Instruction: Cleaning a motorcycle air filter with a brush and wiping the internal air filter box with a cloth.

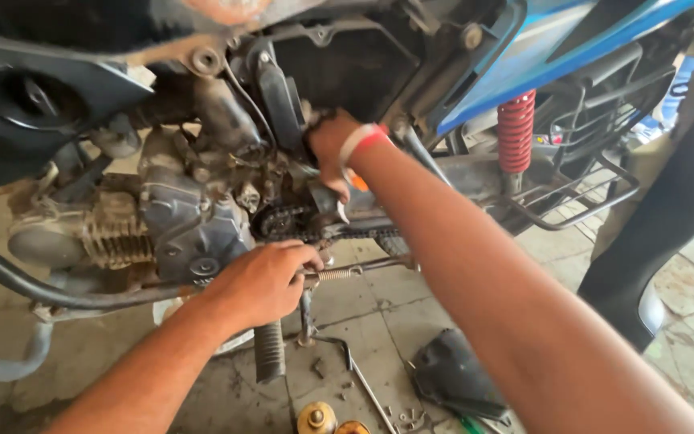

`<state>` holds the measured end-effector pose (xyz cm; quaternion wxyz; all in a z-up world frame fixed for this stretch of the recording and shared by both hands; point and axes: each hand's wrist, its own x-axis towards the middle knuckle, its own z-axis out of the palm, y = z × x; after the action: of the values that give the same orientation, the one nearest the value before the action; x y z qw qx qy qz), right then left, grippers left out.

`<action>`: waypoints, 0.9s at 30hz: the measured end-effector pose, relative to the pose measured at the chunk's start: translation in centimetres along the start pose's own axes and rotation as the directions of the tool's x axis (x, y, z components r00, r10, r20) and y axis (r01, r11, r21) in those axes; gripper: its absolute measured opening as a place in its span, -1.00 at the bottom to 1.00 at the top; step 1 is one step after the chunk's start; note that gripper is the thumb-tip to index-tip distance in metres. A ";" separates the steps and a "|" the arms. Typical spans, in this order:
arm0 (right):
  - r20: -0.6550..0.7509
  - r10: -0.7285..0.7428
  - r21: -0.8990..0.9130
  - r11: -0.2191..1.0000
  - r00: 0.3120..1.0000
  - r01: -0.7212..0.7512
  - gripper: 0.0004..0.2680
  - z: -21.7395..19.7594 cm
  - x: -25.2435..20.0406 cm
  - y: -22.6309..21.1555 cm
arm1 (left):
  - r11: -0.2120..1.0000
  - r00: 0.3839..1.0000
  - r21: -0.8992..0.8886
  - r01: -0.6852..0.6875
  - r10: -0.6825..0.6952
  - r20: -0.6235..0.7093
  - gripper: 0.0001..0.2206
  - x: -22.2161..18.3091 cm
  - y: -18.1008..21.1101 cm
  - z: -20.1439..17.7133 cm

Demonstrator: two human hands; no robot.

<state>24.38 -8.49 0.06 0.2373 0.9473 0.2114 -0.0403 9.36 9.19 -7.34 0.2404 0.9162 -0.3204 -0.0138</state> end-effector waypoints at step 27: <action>-0.483 0.144 0.610 0.763 0.864 0.214 -0.84 5.7 9.1 4.0 | 0.927 0.930 0.091 -0.363 0.355 0.097 -0.85 -3.5 -5.2 10.5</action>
<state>34.45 -10.89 -4.85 -0.1676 0.9424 0.2569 0.1330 7.70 10.27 -19.42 0.1762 0.8524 -0.4922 0.0116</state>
